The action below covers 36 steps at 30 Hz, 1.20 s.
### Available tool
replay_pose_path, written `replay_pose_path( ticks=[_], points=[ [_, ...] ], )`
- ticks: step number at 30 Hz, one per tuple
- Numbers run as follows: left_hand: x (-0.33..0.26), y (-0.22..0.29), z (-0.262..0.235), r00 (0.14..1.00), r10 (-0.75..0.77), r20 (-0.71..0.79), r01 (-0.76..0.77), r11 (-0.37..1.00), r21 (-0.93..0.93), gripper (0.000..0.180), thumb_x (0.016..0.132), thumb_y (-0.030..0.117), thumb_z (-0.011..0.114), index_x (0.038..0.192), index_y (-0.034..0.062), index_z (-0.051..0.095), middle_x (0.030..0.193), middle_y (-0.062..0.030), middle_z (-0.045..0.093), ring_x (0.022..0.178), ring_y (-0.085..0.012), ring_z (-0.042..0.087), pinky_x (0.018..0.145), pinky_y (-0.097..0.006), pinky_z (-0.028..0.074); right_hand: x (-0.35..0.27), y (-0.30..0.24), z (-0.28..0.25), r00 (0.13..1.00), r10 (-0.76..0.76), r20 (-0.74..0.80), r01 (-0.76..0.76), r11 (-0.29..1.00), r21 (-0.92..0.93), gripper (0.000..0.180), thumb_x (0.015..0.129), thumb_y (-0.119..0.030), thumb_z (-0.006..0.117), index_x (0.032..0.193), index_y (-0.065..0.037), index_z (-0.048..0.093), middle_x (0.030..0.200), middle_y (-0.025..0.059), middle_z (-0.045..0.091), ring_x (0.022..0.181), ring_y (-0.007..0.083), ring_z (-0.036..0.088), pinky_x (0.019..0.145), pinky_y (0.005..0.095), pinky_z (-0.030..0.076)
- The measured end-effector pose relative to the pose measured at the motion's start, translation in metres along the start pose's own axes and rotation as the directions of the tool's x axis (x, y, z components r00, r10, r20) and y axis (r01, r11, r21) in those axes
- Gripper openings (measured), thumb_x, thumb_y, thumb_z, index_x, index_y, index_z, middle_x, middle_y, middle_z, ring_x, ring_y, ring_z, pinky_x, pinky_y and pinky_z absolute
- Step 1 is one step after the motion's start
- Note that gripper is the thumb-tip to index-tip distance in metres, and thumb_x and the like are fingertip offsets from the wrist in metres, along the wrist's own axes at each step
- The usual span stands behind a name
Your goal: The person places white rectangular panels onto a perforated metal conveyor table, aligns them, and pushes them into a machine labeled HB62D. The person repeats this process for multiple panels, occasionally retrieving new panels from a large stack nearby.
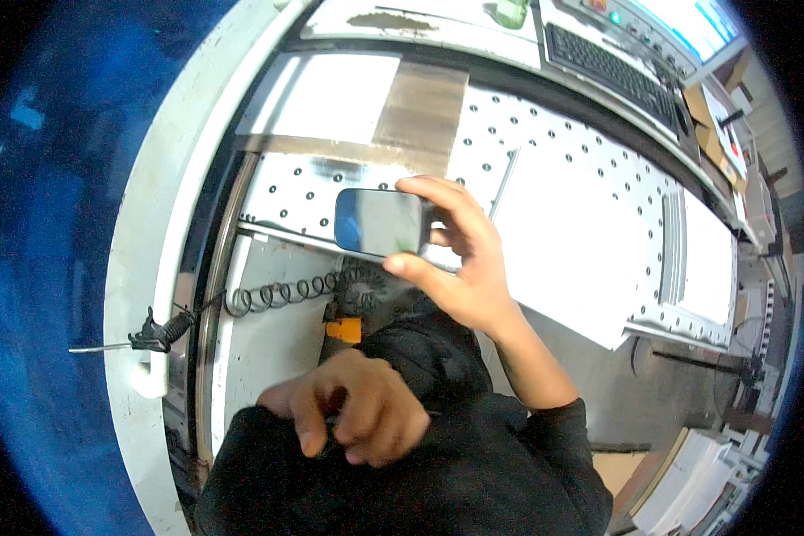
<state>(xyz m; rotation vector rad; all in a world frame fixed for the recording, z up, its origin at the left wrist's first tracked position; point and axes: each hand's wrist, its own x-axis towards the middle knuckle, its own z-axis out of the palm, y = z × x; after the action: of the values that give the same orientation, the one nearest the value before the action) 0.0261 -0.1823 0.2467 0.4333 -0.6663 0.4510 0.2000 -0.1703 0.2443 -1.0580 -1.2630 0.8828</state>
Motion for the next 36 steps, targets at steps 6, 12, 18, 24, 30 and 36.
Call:
replay_pose_path(
  ticks=[6,12,18,24,30,36],
  points=[
    [-0.085,0.050,0.011,0.750,0.592,-0.297,-0.080,0.526,0.847,0.023,0.081,0.007,0.080,0.075,0.0067,0.058,0.068,-0.0078,0.060,0.070,-0.0261,0.062,0.062,-0.037,0.050,0.126,0.090,-0.030,0.984,0.180,-0.013,-0.181,0.982,-0.057,0.063,0.084,-0.031,0.083,0.133,0.000,0.059,0.109,0.0117,0.067,0.094,0.0156,0.065,0.083,0.0314,0.056],
    [-0.112,0.069,0.068,0.515,0.839,0.176,0.769,-0.543,0.337,0.029,0.101,0.022,0.061,0.085,-0.0017,0.067,0.087,-0.0138,0.068,0.085,-0.0286,0.065,0.076,-0.038,0.053,0.328,0.235,-0.174,0.765,-0.166,-0.622,-0.098,0.925,-0.366,0.063,0.079,-0.039,0.086,0.120,0.003,0.063,0.106,0.0158,0.069,0.091,0.0221,0.068,0.078,0.0341,0.055],
    [-0.152,0.065,0.069,0.336,0.657,0.675,0.941,-0.255,-0.220,0.061,0.106,0.045,0.049,0.145,-0.0011,0.043,0.139,-0.0196,0.052,0.128,-0.0322,0.050,0.107,-0.043,0.039,0.406,0.285,-0.245,0.765,-0.394,-0.509,-0.217,0.587,-0.780,0.064,0.083,-0.045,0.077,0.124,0.003,0.064,0.112,0.0226,0.070,0.103,0.0415,0.068,0.093,0.0461,0.051],
    [-0.158,0.111,0.050,0.254,0.856,0.450,0.957,-0.154,-0.246,0.087,0.090,0.043,0.074,0.152,-0.0021,0.033,0.153,-0.0228,0.042,0.144,-0.0378,0.035,0.121,-0.049,0.021,0.402,0.296,-0.249,0.805,-0.474,-0.357,-0.079,0.510,-0.856,0.063,0.087,-0.044,0.072,0.124,0.006,0.064,0.121,0.0292,0.063,0.113,0.0455,0.059,0.098,0.0479,0.048],
    [-0.147,0.150,0.015,0.451,0.824,0.343,0.892,-0.430,-0.141,0.044,0.089,0.009,0.065,0.130,-0.0045,0.055,0.132,-0.0208,0.058,0.127,-0.0393,0.052,0.111,-0.046,0.036,0.388,0.282,-0.231,0.749,-0.585,-0.313,0.112,0.577,-0.809,0.034,0.085,-0.026,0.071,0.109,-0.003,0.069,0.111,0.0196,0.066,0.103,0.0381,0.063,0.092,0.0449,0.050],
    [-0.053,0.074,-0.092,0.417,0.571,-0.707,0.884,-0.435,0.169,0.039,0.080,0.004,0.071,0.118,0.0057,0.065,0.099,-0.0155,0.069,0.091,-0.0351,0.068,0.083,-0.042,0.055,0.384,0.279,-0.234,0.645,-0.711,-0.279,0.099,0.440,-0.893,0.026,0.084,-0.022,0.069,0.104,-0.006,0.070,0.109,0.0180,0.066,0.105,0.0364,0.062,0.094,0.0467,0.048]
  ],
)
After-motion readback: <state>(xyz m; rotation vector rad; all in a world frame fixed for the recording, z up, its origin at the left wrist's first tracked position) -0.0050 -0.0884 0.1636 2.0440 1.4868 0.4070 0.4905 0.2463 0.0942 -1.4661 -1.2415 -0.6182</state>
